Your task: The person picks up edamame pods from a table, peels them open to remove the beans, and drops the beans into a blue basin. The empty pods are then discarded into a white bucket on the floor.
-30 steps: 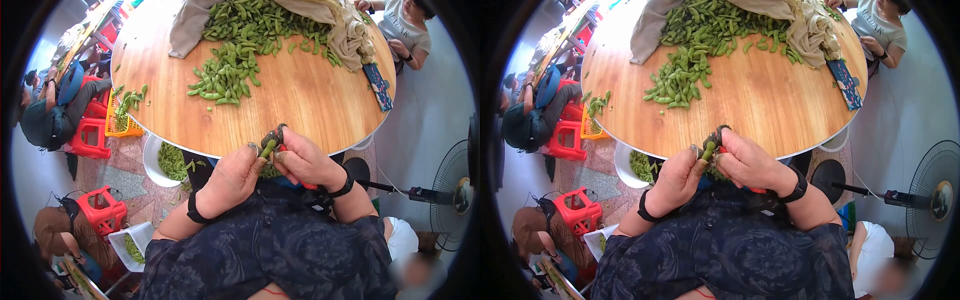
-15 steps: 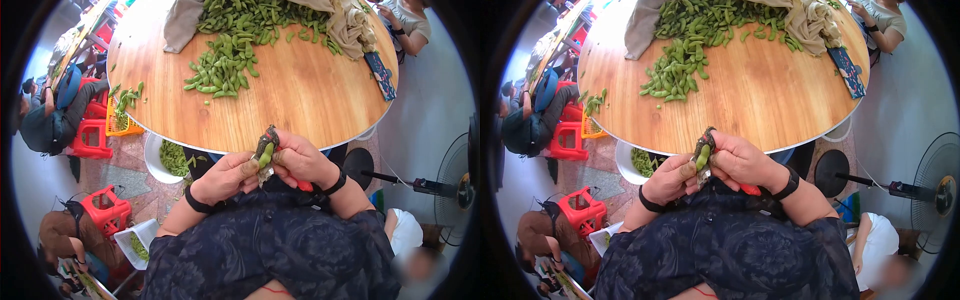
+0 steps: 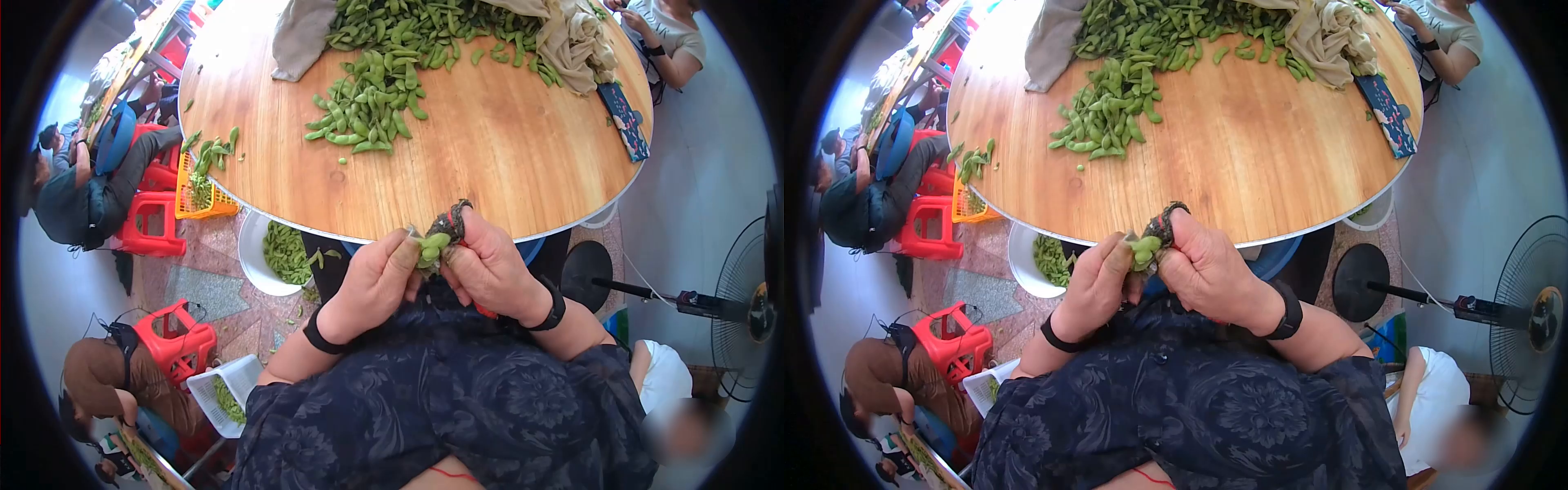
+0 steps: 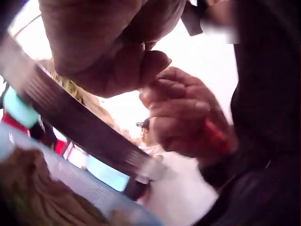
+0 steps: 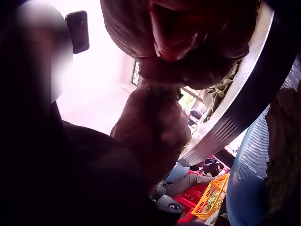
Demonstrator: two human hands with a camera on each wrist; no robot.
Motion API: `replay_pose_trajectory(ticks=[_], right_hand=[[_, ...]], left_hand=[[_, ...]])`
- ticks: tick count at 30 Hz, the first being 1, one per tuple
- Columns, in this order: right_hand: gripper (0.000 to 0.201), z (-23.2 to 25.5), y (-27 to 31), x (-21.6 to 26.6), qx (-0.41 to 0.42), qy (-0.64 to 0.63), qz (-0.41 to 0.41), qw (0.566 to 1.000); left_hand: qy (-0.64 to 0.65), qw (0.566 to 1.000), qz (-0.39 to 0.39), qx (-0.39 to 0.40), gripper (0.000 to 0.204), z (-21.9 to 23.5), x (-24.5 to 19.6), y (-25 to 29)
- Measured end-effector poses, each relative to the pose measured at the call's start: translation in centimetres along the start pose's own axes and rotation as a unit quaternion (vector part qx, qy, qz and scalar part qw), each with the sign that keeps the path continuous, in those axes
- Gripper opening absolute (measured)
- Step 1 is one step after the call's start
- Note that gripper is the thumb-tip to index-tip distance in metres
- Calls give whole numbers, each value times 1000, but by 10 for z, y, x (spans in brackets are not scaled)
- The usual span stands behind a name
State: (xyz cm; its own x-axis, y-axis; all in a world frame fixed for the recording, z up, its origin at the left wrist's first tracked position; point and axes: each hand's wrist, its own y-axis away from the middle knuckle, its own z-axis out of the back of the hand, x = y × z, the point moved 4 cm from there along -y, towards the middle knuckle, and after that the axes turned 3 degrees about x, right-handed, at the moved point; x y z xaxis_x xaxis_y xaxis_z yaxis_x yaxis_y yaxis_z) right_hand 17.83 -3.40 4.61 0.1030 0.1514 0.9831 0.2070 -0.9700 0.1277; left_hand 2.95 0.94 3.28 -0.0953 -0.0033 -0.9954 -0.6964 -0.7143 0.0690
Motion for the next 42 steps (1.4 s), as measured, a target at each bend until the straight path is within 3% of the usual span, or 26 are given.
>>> replay_pose_trajectory(ticks=[1,4,6,7,8,9,11,17,21,25,28,30,34,36,38,40,42], right_hand=[[7,2,0,0,0,0,0,1000],[6,5,3,-10,17,-90,-69,993],[12,10,4,-12,-45,150,24,987],[12,10,5,-15,-47,149,23,987],[15,10,8,-10,-90,262,83,957],[18,10,11,-5,-130,371,141,908],[19,10,14,1,-106,387,154,903],[17,9,16,-1,-64,447,157,878],[15,8,15,-3,-63,490,162,854],[13,14,18,-6,-50,483,123,866],[14,16,21,4,-55,451,104,885],[15,16,19,5,-25,363,83,928],[18,22,16,-4,-10,305,49,951],[18,23,16,-9,-2,319,57,946],[17,25,18,-10,3,332,63,941],[17,26,20,-7,1,387,50,921],[16,26,22,4,13,367,29,930]], left_hand=[[202,970,130,44,29,-6,6,1],[190,965,159,85,33,-7,6,0],[183,965,164,96,31,-10,11,-1],[102,984,120,80,28,-10,13,-2],[20,995,74,63,26,-11,14,-3],[20,995,74,64,26,-13,16,-4],[-172,985,-22,7,23,-12,9,-5],[-254,965,-43,49,23,-12,-1,0],[-236,967,-40,88,24,-13,-11,4],[-260,964,-20,43,25,-2,-2,5],[-254,965,-10,69,24,-2,-1,3],[-232,969,-10,82,24,-7,0,2],[-165,982,8,95,21,-12,6,-2],[-136,985,34,100,19,-14,9,-2],[-190,978,-18,83,12,-15,10,-3],[-179,981,-21,76,9,-15,12,-4],[-168,983,-25,68,7,-17,15,-5]])
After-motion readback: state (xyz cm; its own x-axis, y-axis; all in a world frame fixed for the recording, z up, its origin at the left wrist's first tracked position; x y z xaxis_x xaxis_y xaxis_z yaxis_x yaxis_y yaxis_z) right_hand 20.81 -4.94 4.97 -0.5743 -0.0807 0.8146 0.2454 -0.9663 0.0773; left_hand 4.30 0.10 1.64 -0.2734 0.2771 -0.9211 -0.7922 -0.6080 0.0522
